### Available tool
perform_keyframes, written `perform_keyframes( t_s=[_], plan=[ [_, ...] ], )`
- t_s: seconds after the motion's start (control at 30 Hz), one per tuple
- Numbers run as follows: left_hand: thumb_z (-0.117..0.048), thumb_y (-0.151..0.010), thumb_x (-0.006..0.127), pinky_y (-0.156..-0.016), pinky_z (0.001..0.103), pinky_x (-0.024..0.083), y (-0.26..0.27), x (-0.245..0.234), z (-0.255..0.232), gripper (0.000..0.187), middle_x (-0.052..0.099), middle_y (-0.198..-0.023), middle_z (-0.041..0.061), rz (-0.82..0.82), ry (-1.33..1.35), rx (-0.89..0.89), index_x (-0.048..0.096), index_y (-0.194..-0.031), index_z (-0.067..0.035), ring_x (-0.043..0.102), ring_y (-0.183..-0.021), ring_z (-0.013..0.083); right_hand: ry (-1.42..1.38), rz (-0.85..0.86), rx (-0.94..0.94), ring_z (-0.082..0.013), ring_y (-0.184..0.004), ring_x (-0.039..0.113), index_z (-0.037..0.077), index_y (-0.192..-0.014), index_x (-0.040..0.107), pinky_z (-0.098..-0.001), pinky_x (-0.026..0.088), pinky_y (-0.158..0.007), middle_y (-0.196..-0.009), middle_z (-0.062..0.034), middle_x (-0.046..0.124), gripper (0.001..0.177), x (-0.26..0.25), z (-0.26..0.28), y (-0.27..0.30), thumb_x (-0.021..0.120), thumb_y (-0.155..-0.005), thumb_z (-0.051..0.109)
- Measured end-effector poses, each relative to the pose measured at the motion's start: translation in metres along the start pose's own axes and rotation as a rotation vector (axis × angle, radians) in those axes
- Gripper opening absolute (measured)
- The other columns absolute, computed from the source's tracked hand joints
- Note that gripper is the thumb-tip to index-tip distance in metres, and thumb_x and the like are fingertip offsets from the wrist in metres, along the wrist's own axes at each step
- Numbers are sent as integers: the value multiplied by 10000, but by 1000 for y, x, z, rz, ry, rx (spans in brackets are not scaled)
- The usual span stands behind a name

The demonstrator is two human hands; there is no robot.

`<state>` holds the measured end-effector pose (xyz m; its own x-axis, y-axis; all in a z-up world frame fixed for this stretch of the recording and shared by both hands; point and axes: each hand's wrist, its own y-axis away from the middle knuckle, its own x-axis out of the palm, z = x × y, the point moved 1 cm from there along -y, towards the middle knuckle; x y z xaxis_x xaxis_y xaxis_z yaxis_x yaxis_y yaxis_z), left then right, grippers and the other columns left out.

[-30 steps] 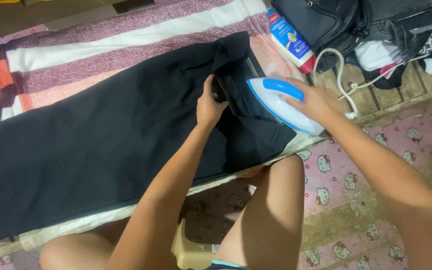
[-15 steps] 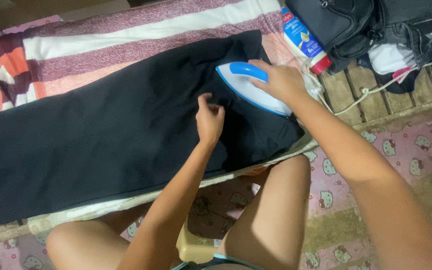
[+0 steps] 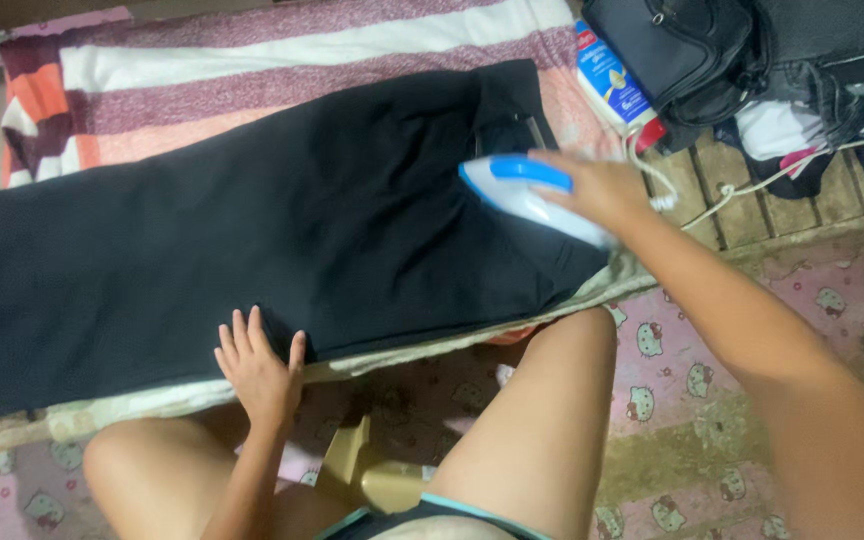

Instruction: The person irons a pair of black trousers laid on a wooden bench, then folds them and places them aside. The person then irons a grey t-shirt on the same bench.

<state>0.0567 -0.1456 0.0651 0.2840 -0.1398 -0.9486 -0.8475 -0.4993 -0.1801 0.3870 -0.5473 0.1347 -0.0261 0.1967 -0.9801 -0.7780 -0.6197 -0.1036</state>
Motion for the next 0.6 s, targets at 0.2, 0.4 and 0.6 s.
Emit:
perform_keyframes(
  t_s=[0.2,0.4,0.6],
  plan=[
    [-456,-899,696,-1181,648,160,0,5,1,812,361,-1579,301,78,28,-92,424,-1518,-6,256,-1488,485,151,121,129,-396,-816,732,448,-1448,595,-527,557,-680,-966,-143,763,564,0,-13,-23,648,-927,657],
    [-359,-877,741,-1135,530,358,-17,6,-76,629,560,-1405,237,-13,214,119,579,-1374,-9,483,-1345,411,-91,-220,325,-426,-964,704,279,-1483,637,-515,553,-840,-1066,-196,739,550,-61,-79,50,757,-1011,533],
    [-436,-889,682,-992,447,478,-53,81,-263,601,647,-1239,245,188,888,-202,642,-1299,3,618,-1133,381,-9,-346,465,-385,-936,723,214,-1467,670,-473,561,-842,-1047,-205,741,541,-120,-112,124,810,-983,410]
  ],
)
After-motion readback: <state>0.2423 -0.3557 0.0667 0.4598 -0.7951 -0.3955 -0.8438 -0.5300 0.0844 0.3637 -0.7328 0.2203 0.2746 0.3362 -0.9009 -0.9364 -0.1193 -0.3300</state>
